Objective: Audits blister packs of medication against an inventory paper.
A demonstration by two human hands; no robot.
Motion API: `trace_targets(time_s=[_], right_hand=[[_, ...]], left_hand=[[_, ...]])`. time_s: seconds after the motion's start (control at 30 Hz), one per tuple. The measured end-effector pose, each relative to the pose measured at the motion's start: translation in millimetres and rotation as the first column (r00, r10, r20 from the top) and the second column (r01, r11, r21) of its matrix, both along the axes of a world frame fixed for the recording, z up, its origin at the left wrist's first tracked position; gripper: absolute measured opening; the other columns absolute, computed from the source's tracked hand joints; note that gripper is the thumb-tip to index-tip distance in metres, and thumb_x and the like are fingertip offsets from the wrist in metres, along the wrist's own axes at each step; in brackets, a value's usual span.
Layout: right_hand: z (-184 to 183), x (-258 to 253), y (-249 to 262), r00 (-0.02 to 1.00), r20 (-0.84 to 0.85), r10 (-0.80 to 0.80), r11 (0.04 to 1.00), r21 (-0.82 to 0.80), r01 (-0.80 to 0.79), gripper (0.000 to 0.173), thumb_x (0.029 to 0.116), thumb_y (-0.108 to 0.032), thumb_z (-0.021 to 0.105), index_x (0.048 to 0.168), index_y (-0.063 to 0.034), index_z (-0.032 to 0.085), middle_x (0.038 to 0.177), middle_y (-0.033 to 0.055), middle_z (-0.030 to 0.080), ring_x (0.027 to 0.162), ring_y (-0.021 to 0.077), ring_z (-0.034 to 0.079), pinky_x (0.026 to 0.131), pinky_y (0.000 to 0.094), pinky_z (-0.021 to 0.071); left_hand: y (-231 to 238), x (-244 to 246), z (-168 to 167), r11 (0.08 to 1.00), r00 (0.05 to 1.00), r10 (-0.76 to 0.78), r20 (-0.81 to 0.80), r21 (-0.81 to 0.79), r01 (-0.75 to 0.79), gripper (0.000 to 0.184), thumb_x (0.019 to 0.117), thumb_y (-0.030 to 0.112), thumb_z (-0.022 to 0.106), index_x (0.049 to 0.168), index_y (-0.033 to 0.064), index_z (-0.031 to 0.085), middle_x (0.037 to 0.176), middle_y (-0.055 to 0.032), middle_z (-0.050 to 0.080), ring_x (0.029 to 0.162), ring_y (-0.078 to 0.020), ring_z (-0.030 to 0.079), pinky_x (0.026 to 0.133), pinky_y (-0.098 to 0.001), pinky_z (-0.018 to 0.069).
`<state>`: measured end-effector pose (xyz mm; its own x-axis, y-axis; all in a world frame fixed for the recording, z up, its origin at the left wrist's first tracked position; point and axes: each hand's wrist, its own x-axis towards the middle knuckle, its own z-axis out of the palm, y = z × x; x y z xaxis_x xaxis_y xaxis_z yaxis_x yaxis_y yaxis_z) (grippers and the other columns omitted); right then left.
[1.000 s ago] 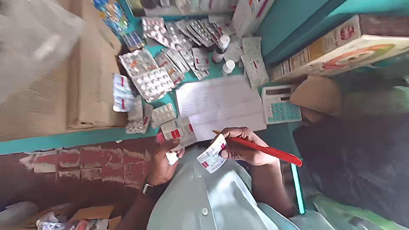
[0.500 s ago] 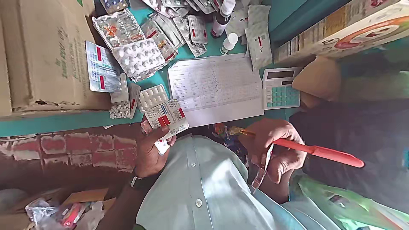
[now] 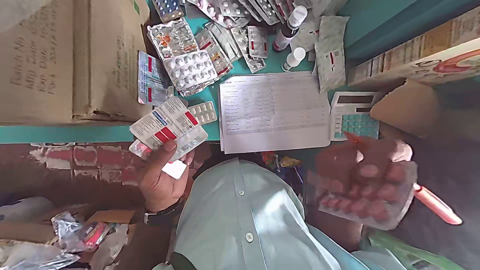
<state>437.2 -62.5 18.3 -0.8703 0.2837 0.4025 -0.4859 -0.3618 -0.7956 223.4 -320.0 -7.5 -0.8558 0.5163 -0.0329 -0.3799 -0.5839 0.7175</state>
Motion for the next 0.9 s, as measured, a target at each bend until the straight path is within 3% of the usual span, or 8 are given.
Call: trace_targets(time_s=[0.07,0.2,0.4,0.5,0.6,0.7,0.8,0.9], right_hand=[[3.7,-8.1,-2.4,0.992,-0.001,-0.123,0.992,-0.037,0.122,0.019,0.0895,-0.032,0.076,0.092,-0.0139,0.072,0.069,-0.006,0.065,0.057,0.0025,0.059,0.051,0.0175,0.0486],[1.8,-13.6,21.2,0.996,0.003,-0.093,0.994,-0.052,0.093,0.028,0.0947,-0.044,0.067,0.094,-0.0165,0.073,0.065,-0.0111,0.061,0.056,-0.0014,0.057,0.054,0.0168,0.0492],[1.1,-36.8,31.9,0.991,-0.059,-0.117,0.974,-0.2,0.103,0.021,0.0906,-0.03,0.073,0.102,-0.013,0.071,0.069,-0.0048,0.066,0.058,0.0065,0.063,0.058,0.0233,0.0552],[11.6,-46.8,29.4,0.962,-0.063,-0.265,0.898,-0.38,0.223,0.017,0.0788,-0.02,0.082,0.088,-0.0105,0.072,0.068,0.0014,0.069,0.059,0.0134,0.068,0.057,0.0284,0.059],[2.2,-45.0,42.5,0.957,-0.139,-0.254,0.852,-0.5,0.153,0.014,0.0777,-0.015,0.081,0.081,-0.0067,0.071,0.066,0.0049,0.067,0.056,0.0164,0.067,0.055,0.0309,0.0593],[-14.9,-40.5,50.6,0.957,-0.135,-0.257,0.883,-0.436,0.175,0.019,0.0814,-0.024,0.079,0.081,-0.0108,0.066,0.06,-0.0002,0.058,0.052,0.0135,0.059,0.054,0.0302,0.055],[-15.5,-32.4,48.7,0.958,-0.019,-0.287,0.918,-0.291,0.269,0.018,0.0829,-0.025,0.079,0.094,-0.0142,0.069,0.066,-0.0014,0.062,0.056,0.0118,0.061,0.055,0.0284,0.0559],[-21.7,-31.7,31.8,0.907,0.221,-0.358,0.934,0.097,0.345,0.03,0.0843,-0.033,0.083,0.109,-0.0248,0.068,0.088,-0.0075,0.069,0.074,0.0074,0.066,0.065,0.025,0.0574]], left_hand=[[4.8,6.3,-0.5,1.0,1.0,-0.003,0.025,0.005,0.003,0.021,0.091,0.014,0.072,0.11,0.0065,0.07,0.09,-0.0114,0.072,0.069,-0.0156,0.067,0.063,-0.0305,0.0582],[9.7,19.6,-1.8,0.999,0.997,0.029,0.074,0.023,-0.031,0.022,0.0908,0.011,0.071,0.112,0.0039,0.067,0.09,-0.0144,0.071,0.068,-0.0175,0.067,0.063,-0.0318,0.0584],[2.5,29.4,-1.3,0.994,0.995,0.103,-0.005,-0.035,-0.104,0.021,0.0923,0.007,0.07,0.113,0.0034,0.066,0.092,-0.0148,0.072,0.071,-0.0186,0.069,0.063,-0.0328,0.0601],[2.1,40.1,-4.4,0.985,0.99,0.142,0.002,-0.097,-0.141,0.02,0.0914,0.007,0.071,0.111,0.004,0.068,0.093,-0.0141,0.073,0.073,-0.0183,0.071,0.064,-0.033,0.0607],[-2.6,51.4,-10.8,0.981,0.988,0.153,0.015,-0.122,-0.15,0.022,0.0921,0.006,0.07,0.114,0.0022,0.065,0.096,-0.0157,0.072,0.074,-0.0194,0.071,0.065,-0.0333,0.0611],[-11.1,55.5,-14.5,0.979,0.986,0.163,0.042,-0.13,-0.157,0.025,0.0915,0.006,0.072,0.114,0.0006,0.065,0.095,-0.0165,0.073,0.072,-0.0195,0.071,0.064,-0.0333,0.0614],[-13.5,53.1,-19.4,0.982,0.99,0.127,0.062,-0.148,-0.116,0.021,0.0909,0.007,0.073,0.111,0.0042,0.068,0.091,-0.0133,0.074,0.071,-0.0172,0.07,0.065,-0.0329,0.0606],[-17.4,44.2,-26.7,0.991,0.99,0.053,0.129,-0.129,-0.036,0.014,0.0926,0.009,0.068,0.107,0.0066,0.07,0.088,-0.0089,0.073,0.07,-0.0128,0.068,0.065,-0.0297,0.0577]])
